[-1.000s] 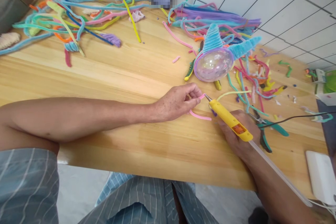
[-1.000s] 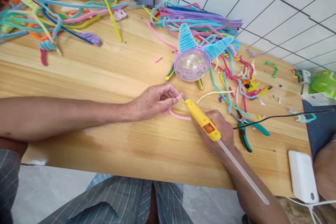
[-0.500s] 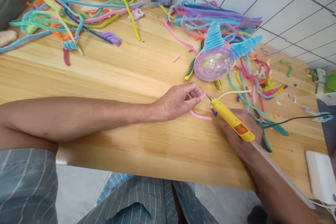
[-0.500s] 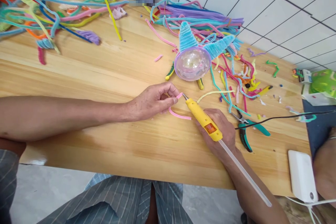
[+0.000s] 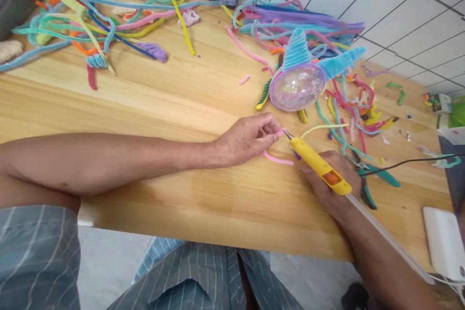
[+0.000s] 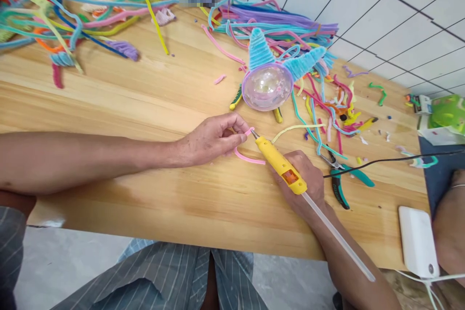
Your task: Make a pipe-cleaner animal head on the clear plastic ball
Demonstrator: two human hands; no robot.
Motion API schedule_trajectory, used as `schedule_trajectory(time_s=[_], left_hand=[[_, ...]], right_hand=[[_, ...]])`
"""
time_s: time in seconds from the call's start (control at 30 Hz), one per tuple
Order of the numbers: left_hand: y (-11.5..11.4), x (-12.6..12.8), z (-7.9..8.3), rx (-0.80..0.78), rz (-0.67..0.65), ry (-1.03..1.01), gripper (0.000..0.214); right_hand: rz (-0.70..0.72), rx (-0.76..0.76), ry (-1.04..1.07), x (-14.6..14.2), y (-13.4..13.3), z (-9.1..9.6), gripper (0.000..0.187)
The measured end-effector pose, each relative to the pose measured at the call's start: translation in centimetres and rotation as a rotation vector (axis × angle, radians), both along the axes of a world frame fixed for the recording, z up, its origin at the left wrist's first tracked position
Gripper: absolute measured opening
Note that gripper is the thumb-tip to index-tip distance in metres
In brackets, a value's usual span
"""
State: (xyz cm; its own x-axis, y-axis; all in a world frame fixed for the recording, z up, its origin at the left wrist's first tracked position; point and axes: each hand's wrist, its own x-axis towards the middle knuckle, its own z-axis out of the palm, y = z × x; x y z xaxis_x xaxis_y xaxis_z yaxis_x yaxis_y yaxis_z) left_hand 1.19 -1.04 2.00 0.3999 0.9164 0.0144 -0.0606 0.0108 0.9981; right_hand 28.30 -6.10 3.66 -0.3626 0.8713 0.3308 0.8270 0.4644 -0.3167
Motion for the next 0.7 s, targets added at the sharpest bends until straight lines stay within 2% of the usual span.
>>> schedule_trajectory(time_s=[0.13, 0.3, 0.5, 0.63, 0.7], left_hand=[[-0.04, -0.03, 0.07, -0.01, 0.0, 0.01, 0.005], [-0.1, 0.03, 0.21, -0.016, 0.005, 0.012, 0.003], [-0.1, 0.01, 0.13, -0.018, -0.006, -0.002, 0.006], [-0.09, 0.01, 0.11, -0.019, -0.009, -0.003, 0.006], [-0.09, 0.01, 0.15, -0.029, -0.013, -0.002, 0.007]], right_hand=[[0.035, 0.065, 0.036, 0.19, -0.13, -0.35, 0.008], [0.044, 0.022, 0.013, 0.64, -0.05, -0.47, 0.004], [0.051, -0.01, 0.039, 0.67, 0.2, -0.37, 0.014], [0.074, 0.007, -0.022, 0.67, 0.09, -0.27, 0.001], [0.083, 0.013, -0.026, 0.7, 0.01, -0.28, 0.002]])
